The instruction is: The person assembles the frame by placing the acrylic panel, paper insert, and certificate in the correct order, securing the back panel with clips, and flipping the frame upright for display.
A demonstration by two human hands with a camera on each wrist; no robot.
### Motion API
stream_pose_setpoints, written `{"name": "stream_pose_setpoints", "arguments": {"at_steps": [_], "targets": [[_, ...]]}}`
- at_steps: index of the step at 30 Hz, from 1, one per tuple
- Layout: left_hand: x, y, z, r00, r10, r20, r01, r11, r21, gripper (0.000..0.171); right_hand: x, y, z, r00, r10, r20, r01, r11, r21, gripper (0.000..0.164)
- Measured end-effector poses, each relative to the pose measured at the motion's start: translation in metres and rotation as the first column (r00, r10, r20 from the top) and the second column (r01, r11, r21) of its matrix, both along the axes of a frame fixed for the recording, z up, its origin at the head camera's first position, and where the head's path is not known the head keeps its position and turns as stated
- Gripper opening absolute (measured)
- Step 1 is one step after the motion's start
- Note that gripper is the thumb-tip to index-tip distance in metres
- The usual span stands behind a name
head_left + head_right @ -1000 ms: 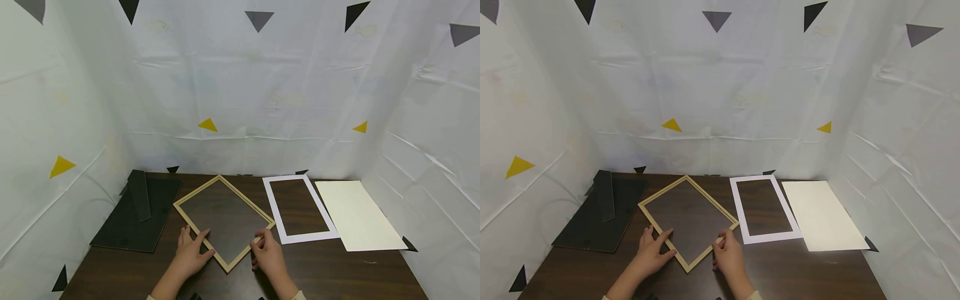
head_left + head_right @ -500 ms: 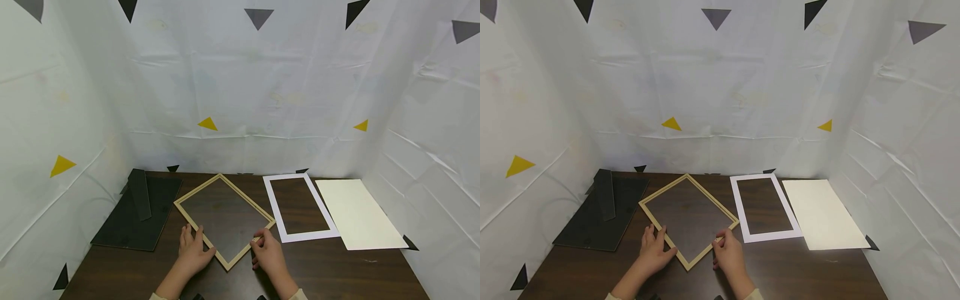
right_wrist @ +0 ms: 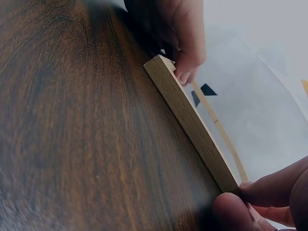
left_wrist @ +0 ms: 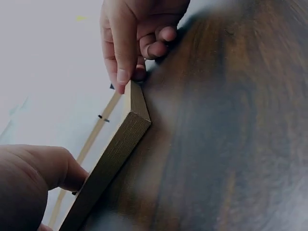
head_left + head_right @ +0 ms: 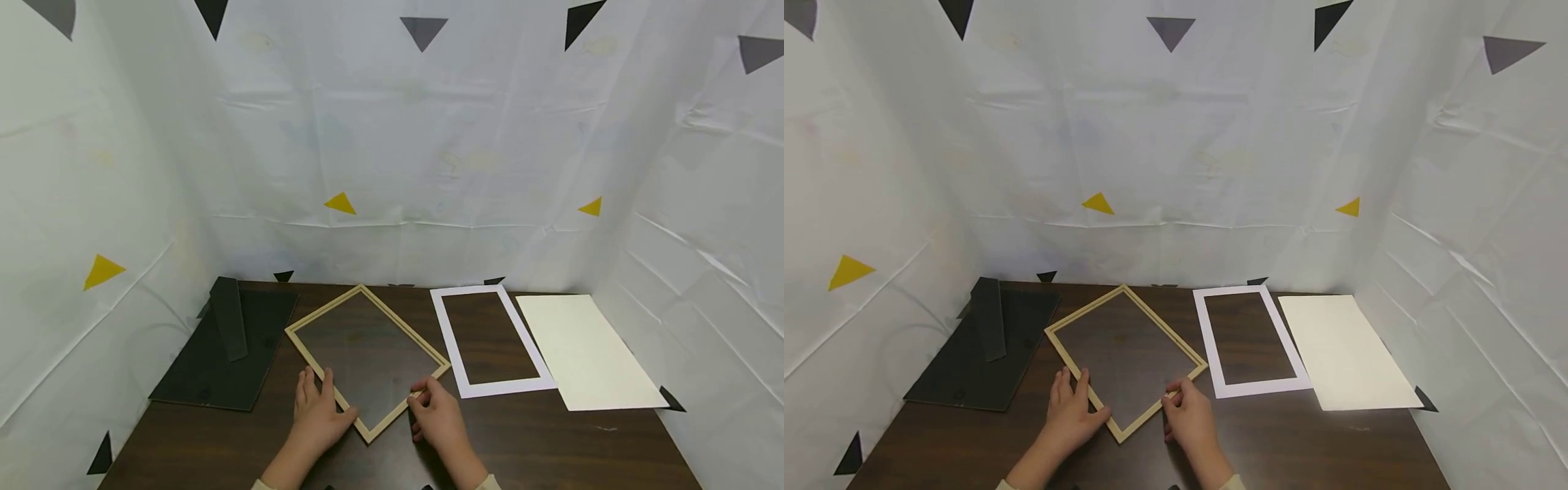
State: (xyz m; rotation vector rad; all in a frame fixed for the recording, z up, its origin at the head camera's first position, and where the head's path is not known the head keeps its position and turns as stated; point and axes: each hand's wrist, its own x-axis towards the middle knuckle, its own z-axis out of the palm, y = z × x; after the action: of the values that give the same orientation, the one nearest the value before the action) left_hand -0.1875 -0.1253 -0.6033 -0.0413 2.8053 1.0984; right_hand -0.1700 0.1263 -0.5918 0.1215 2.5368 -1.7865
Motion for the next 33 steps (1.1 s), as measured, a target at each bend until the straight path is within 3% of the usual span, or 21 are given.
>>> {"name": "stream_pose_setpoints", "arguments": {"at_steps": [4, 11, 18, 23, 27, 28, 33], "targets": [[0.000, -0.001, 0.000, 1.000, 0.001, -0.022, -0.001, 1.000, -0.022, 0.105, 0.000, 0.000, -0.001, 1.000, 0.007, -0.006, -0.007, 1.000, 0.012, 0.022], [-0.005, -0.005, 0.002, 1.000, 0.002, -0.024, -0.003, 0.999, -0.039, 0.119, 0.001, 0.003, 0.001, 0.999, 0.050, -0.007, -0.050, 0.999, -0.009, 0.021], [-0.006, -0.009, 0.007, 0.997, 0.009, -0.076, -0.018, 0.994, -0.111, 0.098, -0.001, 0.009, 0.004, 0.995, 0.081, -0.051, -0.079, 0.996, 0.042, 0.019], [-0.007, -0.007, 0.008, 0.993, 0.053, -0.108, -0.066, 0.991, -0.117, 0.089, -0.004, 0.022, 0.010, 0.985, 0.030, -0.172, 0.007, 0.978, 0.208, 0.013], [-0.007, -0.008, 0.007, 0.992, 0.057, -0.116, -0.062, 0.997, -0.036, 0.088, -0.004, 0.034, 0.016, 0.949, -0.028, -0.314, 0.151, 0.915, 0.374, 0.012], [-0.007, -0.009, 0.007, 0.991, 0.060, -0.118, -0.063, 0.998, -0.018, 0.087, -0.004, 0.037, 0.017, 0.944, -0.042, -0.328, 0.175, 0.905, 0.388, 0.012], [-0.007, -0.017, 0.009, 0.985, 0.095, -0.147, -0.097, 0.995, -0.006, 0.071, -0.007, 0.051, 0.026, 0.952, -0.135, -0.275, 0.223, 0.920, 0.322, 0.008]]}}
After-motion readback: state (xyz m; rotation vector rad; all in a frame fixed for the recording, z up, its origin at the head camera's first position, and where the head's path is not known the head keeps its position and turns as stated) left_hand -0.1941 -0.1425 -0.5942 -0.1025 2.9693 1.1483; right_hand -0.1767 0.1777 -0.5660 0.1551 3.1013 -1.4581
